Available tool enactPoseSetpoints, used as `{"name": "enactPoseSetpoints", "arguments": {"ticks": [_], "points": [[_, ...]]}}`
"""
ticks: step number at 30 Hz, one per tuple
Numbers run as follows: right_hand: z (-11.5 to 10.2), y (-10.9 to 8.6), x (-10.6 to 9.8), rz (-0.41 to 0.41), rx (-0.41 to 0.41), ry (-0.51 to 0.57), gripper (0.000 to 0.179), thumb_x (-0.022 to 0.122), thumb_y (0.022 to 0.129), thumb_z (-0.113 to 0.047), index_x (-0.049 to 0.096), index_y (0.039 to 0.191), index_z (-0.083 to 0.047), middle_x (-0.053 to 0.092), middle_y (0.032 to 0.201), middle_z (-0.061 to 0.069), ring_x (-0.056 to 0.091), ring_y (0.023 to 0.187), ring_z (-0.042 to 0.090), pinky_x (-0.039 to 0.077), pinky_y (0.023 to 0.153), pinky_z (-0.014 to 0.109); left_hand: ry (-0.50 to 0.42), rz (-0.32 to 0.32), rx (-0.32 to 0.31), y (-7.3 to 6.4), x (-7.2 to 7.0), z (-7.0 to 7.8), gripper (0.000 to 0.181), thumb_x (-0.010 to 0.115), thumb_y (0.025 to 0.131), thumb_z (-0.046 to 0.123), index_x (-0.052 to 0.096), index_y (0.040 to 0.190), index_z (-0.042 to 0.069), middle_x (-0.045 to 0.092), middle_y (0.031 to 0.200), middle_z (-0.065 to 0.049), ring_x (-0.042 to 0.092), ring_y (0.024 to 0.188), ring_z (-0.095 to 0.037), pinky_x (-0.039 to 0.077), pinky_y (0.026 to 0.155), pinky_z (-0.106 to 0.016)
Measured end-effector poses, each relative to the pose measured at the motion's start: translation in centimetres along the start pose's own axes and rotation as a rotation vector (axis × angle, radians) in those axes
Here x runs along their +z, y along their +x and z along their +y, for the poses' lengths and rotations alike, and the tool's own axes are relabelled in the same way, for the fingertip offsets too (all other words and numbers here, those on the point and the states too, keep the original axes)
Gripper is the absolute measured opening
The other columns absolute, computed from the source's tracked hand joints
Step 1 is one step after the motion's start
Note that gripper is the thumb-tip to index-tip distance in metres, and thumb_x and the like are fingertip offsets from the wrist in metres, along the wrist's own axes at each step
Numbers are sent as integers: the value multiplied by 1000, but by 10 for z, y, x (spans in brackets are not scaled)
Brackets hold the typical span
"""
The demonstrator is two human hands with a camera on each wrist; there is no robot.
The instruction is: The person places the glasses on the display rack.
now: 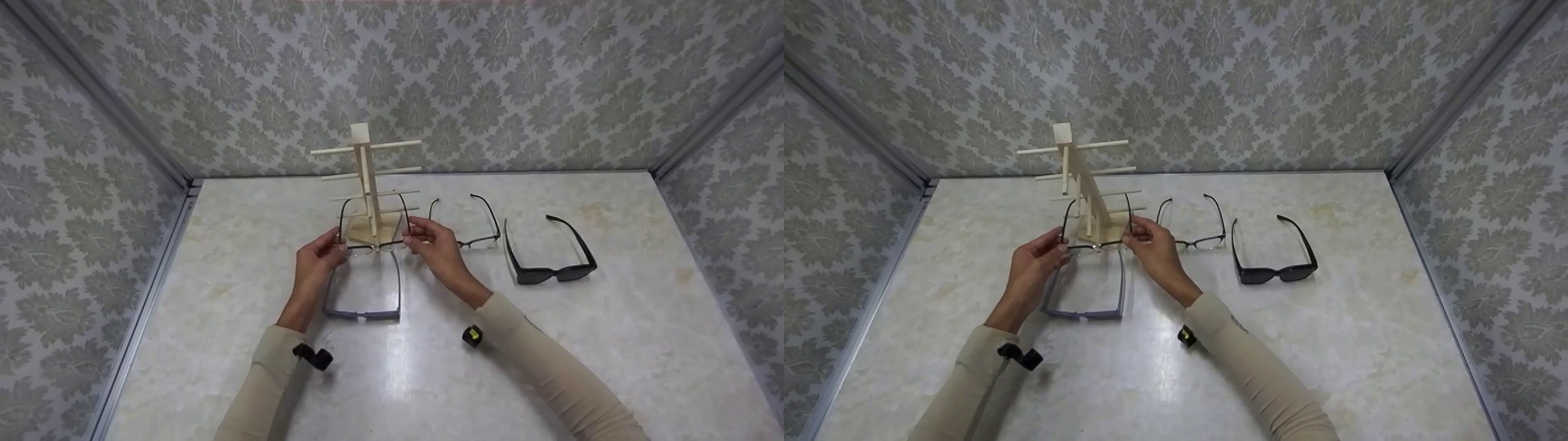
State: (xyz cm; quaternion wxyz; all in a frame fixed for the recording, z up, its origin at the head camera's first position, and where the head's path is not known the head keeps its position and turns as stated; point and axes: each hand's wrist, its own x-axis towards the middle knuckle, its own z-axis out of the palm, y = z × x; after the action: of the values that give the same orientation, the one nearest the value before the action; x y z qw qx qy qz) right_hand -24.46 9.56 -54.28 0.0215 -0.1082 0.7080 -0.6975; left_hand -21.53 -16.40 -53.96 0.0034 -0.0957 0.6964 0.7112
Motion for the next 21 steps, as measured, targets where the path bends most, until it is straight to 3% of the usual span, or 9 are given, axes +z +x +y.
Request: {"name": "enactPoseSetpoints", "arguments": {"ticks": [14,21], "points": [[1,1,0,21,4,-89,42,74,105,-1,63,143,15,73,126,31,75,100,19,63,81,26,34,-2,-55,2,0,3,54,70,105,7,58,158,1,65,142,-23,66,119,-31,61,98,-40],[-1,-11,-6,72,-79,-216,34,77,104,-7,72,135,8,76,125,23,75,108,30,60,87,24,100,19,4,-6,-11,2,56,72,107,12,55,160,-1,68,138,-20,66,119,-27,63,95,-36]]}}
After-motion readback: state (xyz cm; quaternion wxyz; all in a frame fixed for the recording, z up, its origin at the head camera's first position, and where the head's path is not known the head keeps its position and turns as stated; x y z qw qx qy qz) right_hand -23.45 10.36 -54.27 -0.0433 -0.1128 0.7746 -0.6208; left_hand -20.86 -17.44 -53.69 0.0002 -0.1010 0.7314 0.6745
